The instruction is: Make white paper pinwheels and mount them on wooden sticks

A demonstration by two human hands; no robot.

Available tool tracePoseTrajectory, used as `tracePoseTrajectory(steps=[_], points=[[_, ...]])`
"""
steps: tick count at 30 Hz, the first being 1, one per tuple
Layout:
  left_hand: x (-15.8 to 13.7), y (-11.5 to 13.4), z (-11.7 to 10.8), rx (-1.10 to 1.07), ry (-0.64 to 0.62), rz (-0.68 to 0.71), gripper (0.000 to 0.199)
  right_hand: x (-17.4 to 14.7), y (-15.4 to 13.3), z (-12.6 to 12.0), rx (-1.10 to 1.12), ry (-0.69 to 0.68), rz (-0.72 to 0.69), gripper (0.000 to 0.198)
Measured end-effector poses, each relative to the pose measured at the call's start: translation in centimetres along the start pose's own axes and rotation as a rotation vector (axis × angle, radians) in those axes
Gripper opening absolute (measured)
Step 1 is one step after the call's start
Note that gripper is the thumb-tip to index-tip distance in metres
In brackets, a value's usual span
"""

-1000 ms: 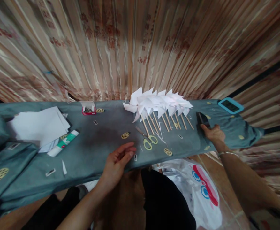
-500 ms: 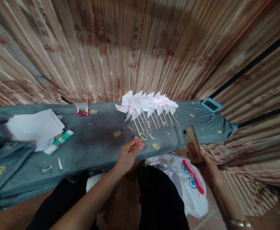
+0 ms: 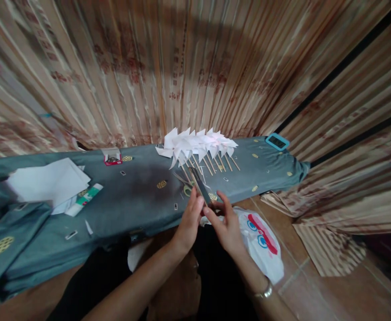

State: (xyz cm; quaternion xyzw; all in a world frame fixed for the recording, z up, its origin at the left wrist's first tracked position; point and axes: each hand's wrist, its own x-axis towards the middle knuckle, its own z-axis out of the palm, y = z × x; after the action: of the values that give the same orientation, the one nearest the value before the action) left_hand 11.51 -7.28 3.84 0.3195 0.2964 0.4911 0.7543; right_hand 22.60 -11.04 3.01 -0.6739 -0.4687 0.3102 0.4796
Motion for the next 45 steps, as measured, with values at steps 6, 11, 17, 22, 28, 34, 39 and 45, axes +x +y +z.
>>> tracePoseTrajectory(steps=[6, 11, 17, 22, 28, 34, 39, 45], points=[[0.8, 4.1, -2.9, -0.095, 0.139, 0.159, 0.053, 1.4, -2.5, 5.9, -0.229, -0.107, -0.274, 0.080], [0.8, 7.1, -5.2, -0.133, 0.248, 0.223, 0.044, 2.2, -4.4, 8.8, -0.203, -0.229, -0.349, 0.088], [0.3, 8.3, -7.4, -0.166, 0.320, 0.236, 0.039, 2.3, -3.3, 10.4, 0.201, -0.271, -0.212, 0.067], [0.1, 7.2, -9.1, -0.161, 0.379, 0.084, 0.041, 2.7, -1.6, 11.3, 0.548, -0.264, 0.087, 0.055], [-0.1, 5.9, -10.6, -0.139, 0.391, -0.022, 0.046, 3.3, -1.1, 12.4, 0.710, -0.347, 0.303, 0.042], [0.0, 5.3, -12.1, -0.099, 0.393, 0.014, 0.049, 3.6, -0.5, 13.6, 0.784, -0.427, 0.458, 0.051], [0.6, 5.0, -12.7, -0.080, 0.399, 0.029, 0.051, 3.4, -0.7, 14.3, 0.770, -0.399, 0.460, 0.043], [1.3, 4.8, -12.6, -0.122, 0.391, 0.047, 0.052, 3.4, -1.2, 14.0, 0.772, -0.389, 0.469, 0.037]])
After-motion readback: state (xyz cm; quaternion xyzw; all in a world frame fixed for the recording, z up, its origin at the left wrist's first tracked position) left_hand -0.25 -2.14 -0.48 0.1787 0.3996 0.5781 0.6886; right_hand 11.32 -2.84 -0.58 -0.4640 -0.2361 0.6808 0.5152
